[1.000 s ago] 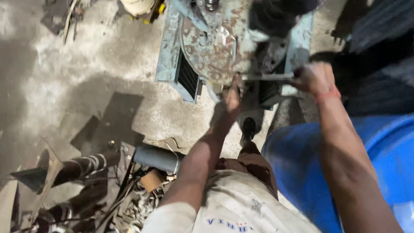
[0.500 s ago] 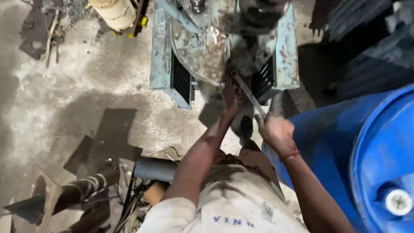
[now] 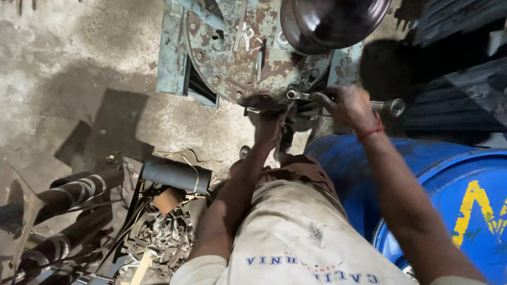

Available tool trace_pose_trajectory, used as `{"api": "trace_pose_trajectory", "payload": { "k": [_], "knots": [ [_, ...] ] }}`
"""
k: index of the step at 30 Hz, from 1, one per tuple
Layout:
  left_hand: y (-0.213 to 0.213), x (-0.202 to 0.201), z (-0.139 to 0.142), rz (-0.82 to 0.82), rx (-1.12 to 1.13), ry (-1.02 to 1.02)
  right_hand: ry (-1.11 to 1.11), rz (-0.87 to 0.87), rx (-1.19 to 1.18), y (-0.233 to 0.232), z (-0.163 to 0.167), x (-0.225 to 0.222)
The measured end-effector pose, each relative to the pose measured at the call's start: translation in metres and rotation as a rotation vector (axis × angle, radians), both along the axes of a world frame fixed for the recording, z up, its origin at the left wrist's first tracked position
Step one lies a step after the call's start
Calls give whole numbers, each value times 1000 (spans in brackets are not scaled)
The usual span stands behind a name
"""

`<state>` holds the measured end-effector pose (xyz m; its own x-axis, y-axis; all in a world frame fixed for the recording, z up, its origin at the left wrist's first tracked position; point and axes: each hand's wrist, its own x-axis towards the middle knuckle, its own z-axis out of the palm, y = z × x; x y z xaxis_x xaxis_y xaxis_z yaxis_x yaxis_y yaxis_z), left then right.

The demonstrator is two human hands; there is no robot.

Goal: The person uses wrenches to loosen and tighten bolts on a rusty industrial machine, repositioning the tools and reaching around the machine body to access fasteners on different sides while standing beside blue barrels.

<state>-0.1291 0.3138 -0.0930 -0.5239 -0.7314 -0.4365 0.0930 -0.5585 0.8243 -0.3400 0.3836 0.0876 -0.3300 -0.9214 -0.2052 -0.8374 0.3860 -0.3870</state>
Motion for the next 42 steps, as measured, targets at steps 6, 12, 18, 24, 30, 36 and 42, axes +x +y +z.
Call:
{"api": "trace_pose_trajectory", "payload": {
  "k": [6,12,18,24,30,36,42],
  "knots": [
    [-19,-11,2,75,-254,78,324,362,-36,-43,8,-36],
    [-13,-29,19,46,-80,228,51,-110,294,-14,-15,10],
    [-10,-38,25,89,389,600,-940,-682,-214,18,-82,130],
    [-22,-30,13,-101,395,479,30,117,-162,10,-27,2],
    [-27,-31,16,-118,462,400,436,508,-13,-54,-3,-40],
    [-13,-36,10,144,424,628,265,161,25,-19,-27,-30],
    [2,-37,-3,92,518,245,-300,-468,-280,12,-96,78]
  ]
}}
